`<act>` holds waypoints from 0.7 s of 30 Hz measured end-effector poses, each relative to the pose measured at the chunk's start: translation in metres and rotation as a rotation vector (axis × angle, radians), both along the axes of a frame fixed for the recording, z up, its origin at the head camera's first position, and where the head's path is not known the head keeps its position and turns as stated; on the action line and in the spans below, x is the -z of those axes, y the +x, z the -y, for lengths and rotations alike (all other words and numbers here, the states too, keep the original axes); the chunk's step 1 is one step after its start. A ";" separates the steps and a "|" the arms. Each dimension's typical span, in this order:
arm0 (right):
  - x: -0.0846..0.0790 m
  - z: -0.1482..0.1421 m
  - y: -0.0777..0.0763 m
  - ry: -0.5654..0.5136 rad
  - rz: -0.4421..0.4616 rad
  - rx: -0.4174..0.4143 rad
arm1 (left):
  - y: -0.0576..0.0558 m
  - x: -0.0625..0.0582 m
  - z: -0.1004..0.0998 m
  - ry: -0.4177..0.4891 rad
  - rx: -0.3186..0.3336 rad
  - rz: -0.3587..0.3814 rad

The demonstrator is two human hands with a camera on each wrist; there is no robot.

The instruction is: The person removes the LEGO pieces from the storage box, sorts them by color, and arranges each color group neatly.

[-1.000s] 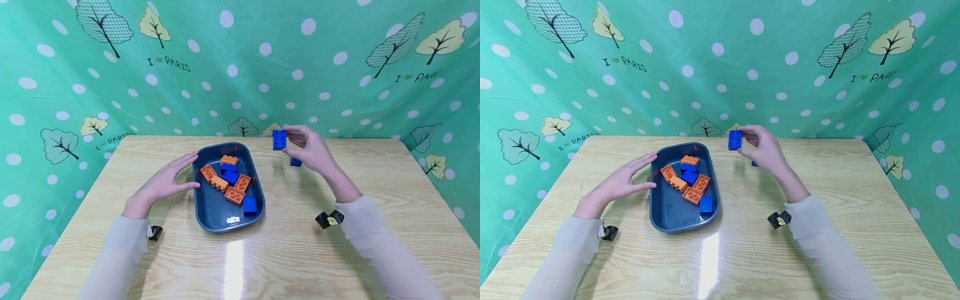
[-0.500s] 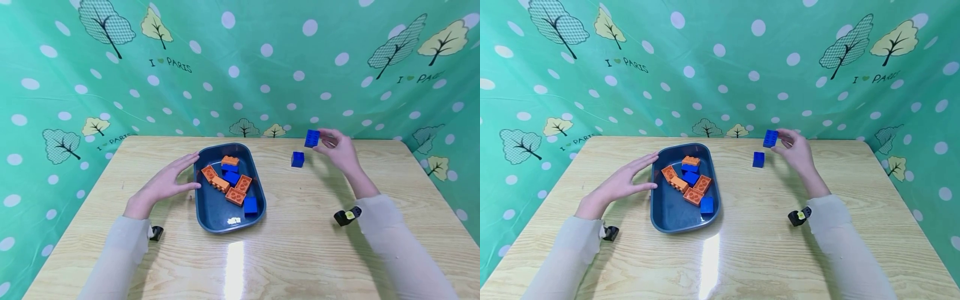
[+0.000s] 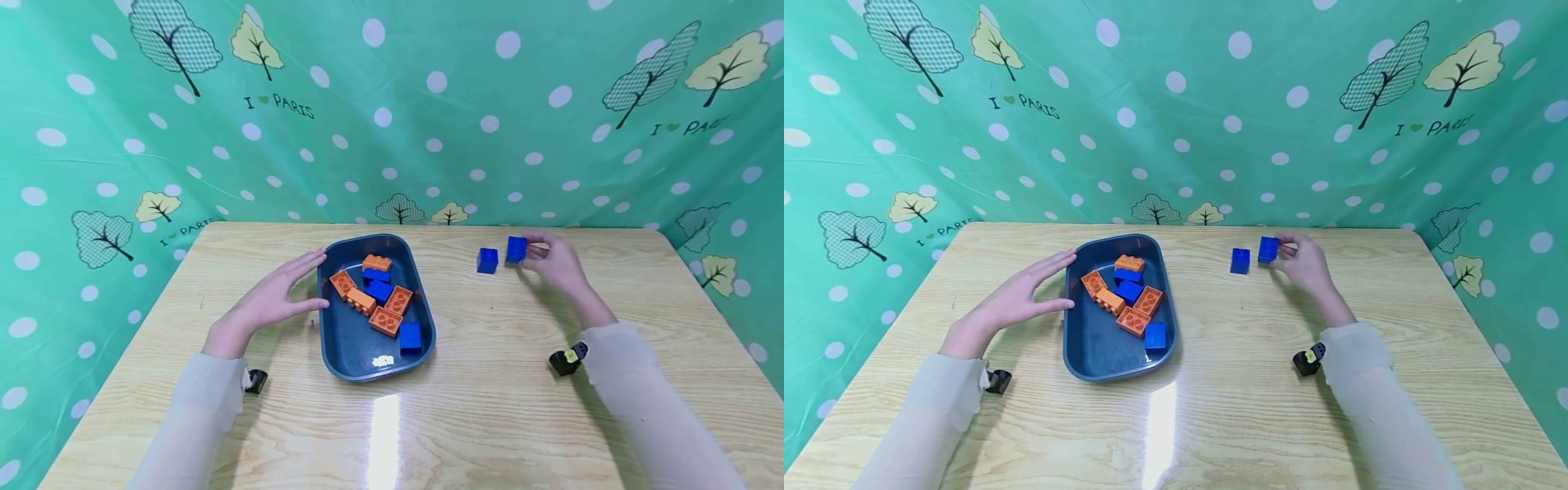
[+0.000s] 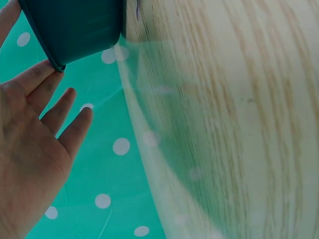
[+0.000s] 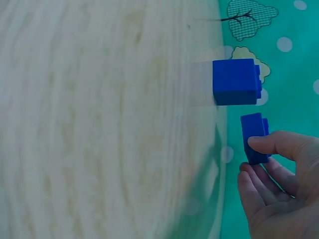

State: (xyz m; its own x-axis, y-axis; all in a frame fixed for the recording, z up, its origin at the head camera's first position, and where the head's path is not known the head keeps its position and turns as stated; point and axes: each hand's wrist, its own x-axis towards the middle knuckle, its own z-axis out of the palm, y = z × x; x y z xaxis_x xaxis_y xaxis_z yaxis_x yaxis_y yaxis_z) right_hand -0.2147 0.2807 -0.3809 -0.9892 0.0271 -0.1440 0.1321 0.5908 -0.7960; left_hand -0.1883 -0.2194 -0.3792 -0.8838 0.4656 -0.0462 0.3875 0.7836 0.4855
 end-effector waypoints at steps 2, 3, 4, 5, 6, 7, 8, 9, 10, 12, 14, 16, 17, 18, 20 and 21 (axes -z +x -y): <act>0.002 0.000 0.000 0.005 0.013 -0.004 | 0.000 0.000 0.000 -0.003 0.000 -0.001; 0.003 0.000 -0.001 0.010 0.018 -0.004 | 0.000 0.000 0.000 -0.003 0.000 -0.001; 0.004 0.000 -0.001 0.016 0.023 -0.005 | 0.000 0.000 0.000 -0.003 0.000 -0.001; 0.005 0.001 -0.001 0.023 0.027 -0.007 | 0.000 0.000 0.000 -0.003 -0.001 0.001; 0.006 0.001 -0.001 0.032 0.031 -0.013 | 0.000 0.000 0.000 -0.002 -0.002 0.002; 0.006 0.001 -0.001 0.040 0.034 -0.018 | 0.000 0.000 0.000 0.000 -0.003 0.003; 0.007 0.001 -0.002 0.050 0.037 -0.024 | 0.000 0.000 0.000 0.001 -0.004 0.004; 0.008 0.002 -0.002 0.057 0.041 -0.030 | 0.001 0.000 0.000 0.001 -0.004 0.005; 0.008 0.003 -0.002 0.064 0.045 -0.039 | 0.001 0.000 0.000 0.002 -0.005 0.005; 0.009 0.004 -0.002 0.081 0.056 -0.055 | 0.001 0.000 0.000 -0.001 -0.005 0.004; 0.010 0.005 -0.002 0.098 0.062 -0.069 | 0.001 0.000 0.000 -0.004 -0.004 0.005; 0.010 0.006 -0.002 0.123 0.068 -0.084 | 0.001 -0.001 0.000 -0.005 -0.004 0.006; 0.011 0.006 -0.002 0.137 0.068 -0.090 | 0.001 -0.001 0.000 -0.006 -0.005 0.007; 0.011 0.006 -0.002 0.154 0.067 -0.096 | 0.001 -0.001 0.000 -0.006 -0.005 0.007; 0.011 0.007 -0.002 0.184 0.065 -0.107 | 0.001 -0.001 0.000 -0.005 -0.006 0.008; 0.011 0.007 -0.002 0.198 0.064 -0.113 | 0.001 -0.001 0.000 -0.006 -0.006 0.007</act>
